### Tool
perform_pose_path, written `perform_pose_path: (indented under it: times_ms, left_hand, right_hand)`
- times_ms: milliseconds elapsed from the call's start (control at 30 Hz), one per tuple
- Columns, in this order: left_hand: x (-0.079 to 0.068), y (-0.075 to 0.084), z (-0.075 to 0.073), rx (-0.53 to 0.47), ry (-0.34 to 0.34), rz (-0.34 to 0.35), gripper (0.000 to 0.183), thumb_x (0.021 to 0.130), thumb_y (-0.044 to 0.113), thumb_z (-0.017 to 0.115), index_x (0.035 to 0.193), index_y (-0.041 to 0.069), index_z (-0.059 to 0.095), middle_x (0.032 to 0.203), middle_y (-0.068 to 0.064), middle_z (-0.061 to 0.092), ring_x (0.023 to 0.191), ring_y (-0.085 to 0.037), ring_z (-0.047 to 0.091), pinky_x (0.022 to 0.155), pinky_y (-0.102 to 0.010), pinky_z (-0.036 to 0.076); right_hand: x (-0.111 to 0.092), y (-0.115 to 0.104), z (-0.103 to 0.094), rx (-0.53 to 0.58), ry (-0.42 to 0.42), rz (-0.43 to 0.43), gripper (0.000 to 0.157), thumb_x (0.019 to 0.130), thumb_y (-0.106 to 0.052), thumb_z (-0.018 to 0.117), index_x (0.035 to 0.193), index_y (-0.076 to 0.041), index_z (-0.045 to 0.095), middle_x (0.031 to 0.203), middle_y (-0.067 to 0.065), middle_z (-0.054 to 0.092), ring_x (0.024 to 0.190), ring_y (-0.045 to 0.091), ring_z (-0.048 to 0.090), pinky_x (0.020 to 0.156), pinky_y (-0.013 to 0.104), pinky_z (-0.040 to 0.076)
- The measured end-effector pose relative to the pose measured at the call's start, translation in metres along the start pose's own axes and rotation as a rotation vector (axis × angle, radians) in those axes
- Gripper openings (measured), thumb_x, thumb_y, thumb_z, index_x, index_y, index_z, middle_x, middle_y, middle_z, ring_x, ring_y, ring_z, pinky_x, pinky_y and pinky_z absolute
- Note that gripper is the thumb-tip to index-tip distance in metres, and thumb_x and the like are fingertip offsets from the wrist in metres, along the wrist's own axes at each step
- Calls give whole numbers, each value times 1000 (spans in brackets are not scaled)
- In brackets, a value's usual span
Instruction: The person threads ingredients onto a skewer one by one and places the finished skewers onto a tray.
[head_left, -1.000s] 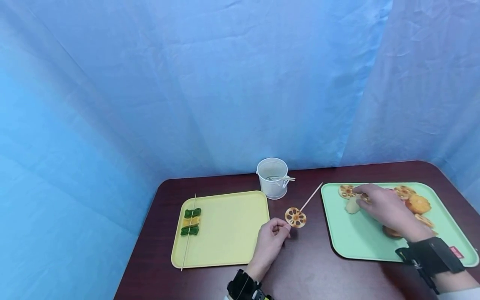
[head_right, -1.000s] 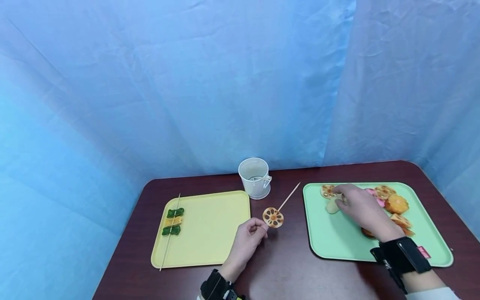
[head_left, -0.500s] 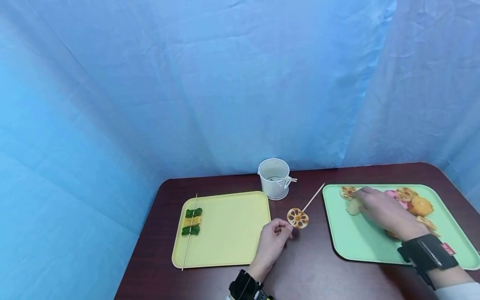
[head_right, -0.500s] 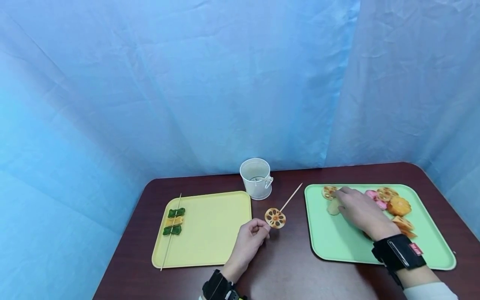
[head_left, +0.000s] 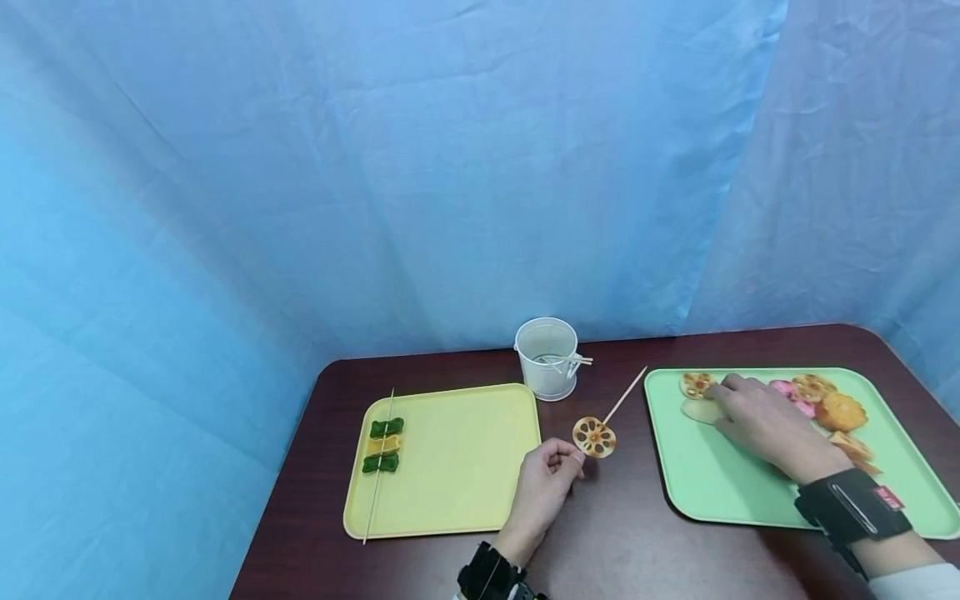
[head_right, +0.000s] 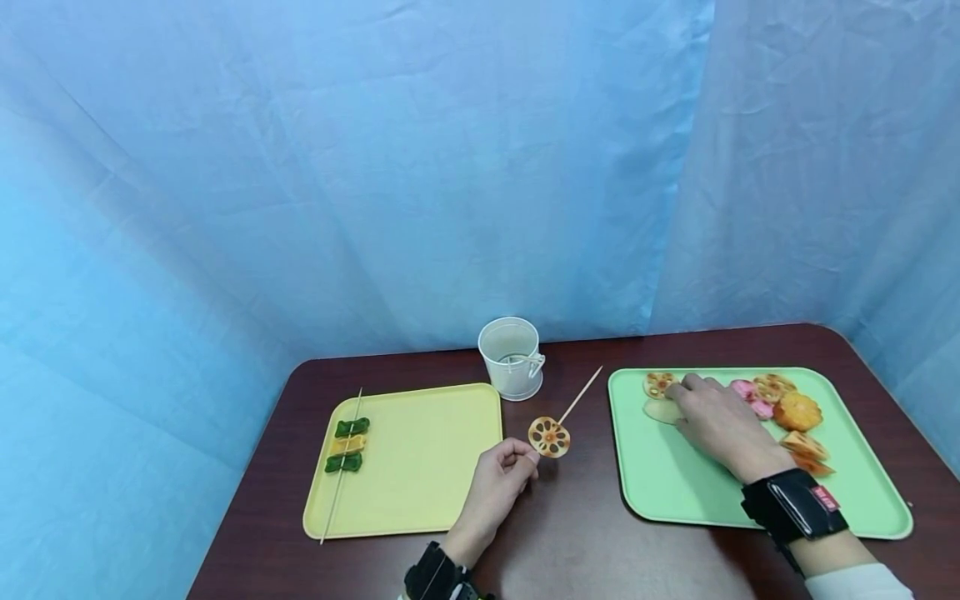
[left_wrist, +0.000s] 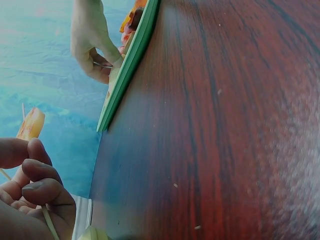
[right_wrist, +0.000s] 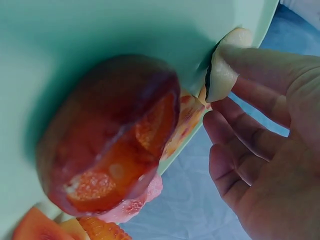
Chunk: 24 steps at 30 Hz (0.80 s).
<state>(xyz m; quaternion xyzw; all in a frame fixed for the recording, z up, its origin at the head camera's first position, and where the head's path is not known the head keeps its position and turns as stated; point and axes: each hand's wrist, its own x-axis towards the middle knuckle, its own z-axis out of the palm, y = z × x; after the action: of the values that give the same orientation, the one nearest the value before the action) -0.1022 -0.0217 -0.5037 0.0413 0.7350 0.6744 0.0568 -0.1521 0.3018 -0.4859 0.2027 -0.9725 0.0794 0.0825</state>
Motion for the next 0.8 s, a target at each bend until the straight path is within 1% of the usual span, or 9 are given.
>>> perform_pose_path:
  times_ms: [133,300,400,567,633,700,800]
  left_hand:
    - [0,0,-1,10,-7,-8,14,89,12,63,86,-1,66,69,-14,63,50,-4,44,45,-15,34]
    - [0,0,-1,12,-9,-19,12,89,13,63,86,1,66,67,-8,62,49,-3,43,44,-15,34]
    - [-1,-1,-2,11,-6,-14,12,89,12,63,85,1,66,68,-9,63,49,-3,43,45,-15,34]
    - [-1,-2,-2,4,-4,-7,14,89,12,63,86,-1,65,68,-12,63,50,-3,44,45,-15,34]
    - [-1,-2,-2,0,-5,-4,14,89,12,63,86,-1,65,69,-14,63,50,-3,44,45,-15,34]
    - [-1,-2,-2,-4,-4,-2,15,89,12,63,86,-2,65,69,-15,63,50,-4,44,45,-15,34]
    - [-2,-2,-3,-7,-4,4,17,89,12,63,88,-5,65,71,-19,63,50,-5,44,45,-14,34]
  right_hand:
    - [2,-3,1,17,-11,29,29,81,-21,74,103,-2,69,85,7,60,70,22,56,60,44,46]
    - [2,-4,3,10,25,18,29,79,-19,75,99,1,67,79,7,60,68,23,56,57,44,45]
    - [1,-4,4,22,50,19,27,79,-19,76,96,1,68,78,7,60,68,23,56,58,44,45]
    - [-2,-6,4,63,83,36,19,81,-22,74,89,-6,69,77,2,59,69,18,54,59,39,42]
    - [-3,-6,4,81,86,50,17,80,-21,74,89,-7,69,78,1,60,69,16,54,59,37,42]
    - [-3,-6,4,113,64,83,16,82,-23,73,88,-10,68,76,-2,58,67,14,51,56,34,40]
    - [-3,-8,3,172,27,148,17,88,-30,68,89,-13,66,75,-4,57,63,12,47,54,30,38]
